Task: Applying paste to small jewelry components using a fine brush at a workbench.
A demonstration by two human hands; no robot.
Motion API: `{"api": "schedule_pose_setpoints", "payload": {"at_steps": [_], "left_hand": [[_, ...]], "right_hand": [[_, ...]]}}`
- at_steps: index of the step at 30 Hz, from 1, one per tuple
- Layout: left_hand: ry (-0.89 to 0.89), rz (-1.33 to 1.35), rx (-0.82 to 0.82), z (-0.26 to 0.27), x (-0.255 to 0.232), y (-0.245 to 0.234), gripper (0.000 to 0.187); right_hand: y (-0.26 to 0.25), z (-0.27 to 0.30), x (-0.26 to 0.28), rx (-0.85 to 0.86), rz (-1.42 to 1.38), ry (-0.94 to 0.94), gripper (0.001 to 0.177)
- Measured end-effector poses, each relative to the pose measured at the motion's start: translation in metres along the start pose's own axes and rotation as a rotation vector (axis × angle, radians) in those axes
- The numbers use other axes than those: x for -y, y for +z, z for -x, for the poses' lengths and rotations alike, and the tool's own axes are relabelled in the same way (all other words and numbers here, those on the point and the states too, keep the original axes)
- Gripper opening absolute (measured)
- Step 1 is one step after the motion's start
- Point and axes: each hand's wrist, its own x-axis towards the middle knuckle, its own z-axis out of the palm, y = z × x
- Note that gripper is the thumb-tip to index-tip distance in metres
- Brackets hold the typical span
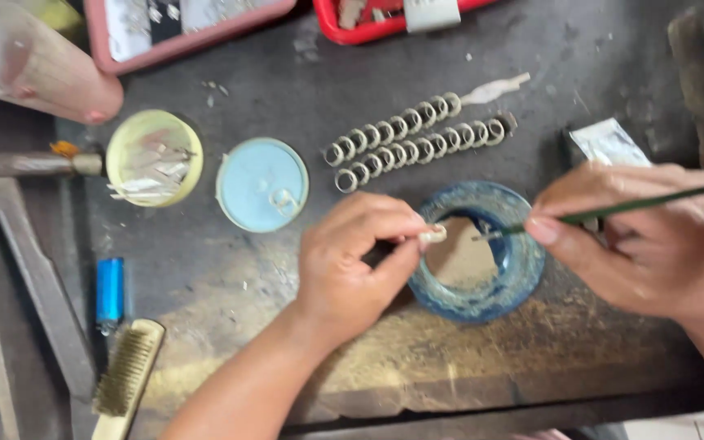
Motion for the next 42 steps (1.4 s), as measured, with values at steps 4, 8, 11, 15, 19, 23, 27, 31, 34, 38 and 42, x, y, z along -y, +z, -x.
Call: {"api": "schedule_pose_setpoints", "payload": {"at_steps": [4, 8, 11, 15, 19, 23, 27, 31, 34, 38, 42], "left_hand": [[-0.043, 0.02, -0.014, 0.0, 0.008, -0.001, 0.013], [-0.091, 0.071, -0.039, 0.004, 0.012, 0.001, 0.015], [-0.095, 0.097, -0.043, 0.003, 0.012, 0.002, 0.016], [-0.087, 0.096, -0.028, 0.003, 0.011, 0.002, 0.013], [-0.13, 0.115, 0.044, 0.004, 0.01, 0.006, 0.013], [-0.107, 0.002, 0.033, 0.003, 0.01, 0.009, 0.012], [-0.095, -0.044, 0.027, 0.004, 0.01, 0.008, 0.014], [-0.096, -0.051, 0.032, 0.003, 0.01, 0.008, 0.013], [-0.101, -0.051, 0.041, 0.004, 0.01, 0.008, 0.013], [-0.125, 0.003, 0.018, 0.006, 0.009, 0.009, 0.012], [-0.151, 0.051, -0.001, 0.006, 0.011, 0.01, 0.012]], "right_hand": [[0.004, -0.002, -0.001, 0.005, 0.004, 0.059, 0.006], [0.003, 0.0, -0.009, 0.06, -0.138, 0.22, 0.007], [-0.001, -0.001, -0.011, 0.11, -0.154, 0.297, 0.012], [-0.005, -0.004, -0.007, 0.174, -0.215, 0.287, 0.017], [-0.006, -0.006, -0.009, 0.173, -0.231, 0.244, 0.014], [-0.007, -0.003, -0.017, 0.271, -0.095, 0.174, 0.015], [-0.004, -0.002, -0.019, 0.339, -0.124, 0.119, 0.013], [0.001, 0.004, -0.023, 0.312, -0.029, 0.079, 0.012], [-0.021, 0.008, -0.038, 0.294, 0.04, 0.097, 0.013], [-0.057, 0.052, -0.105, 0.603, -0.094, 0.019, 0.029], [0.014, 0.172, -0.138, 0.155, -0.557, 0.014, 0.026]]}}
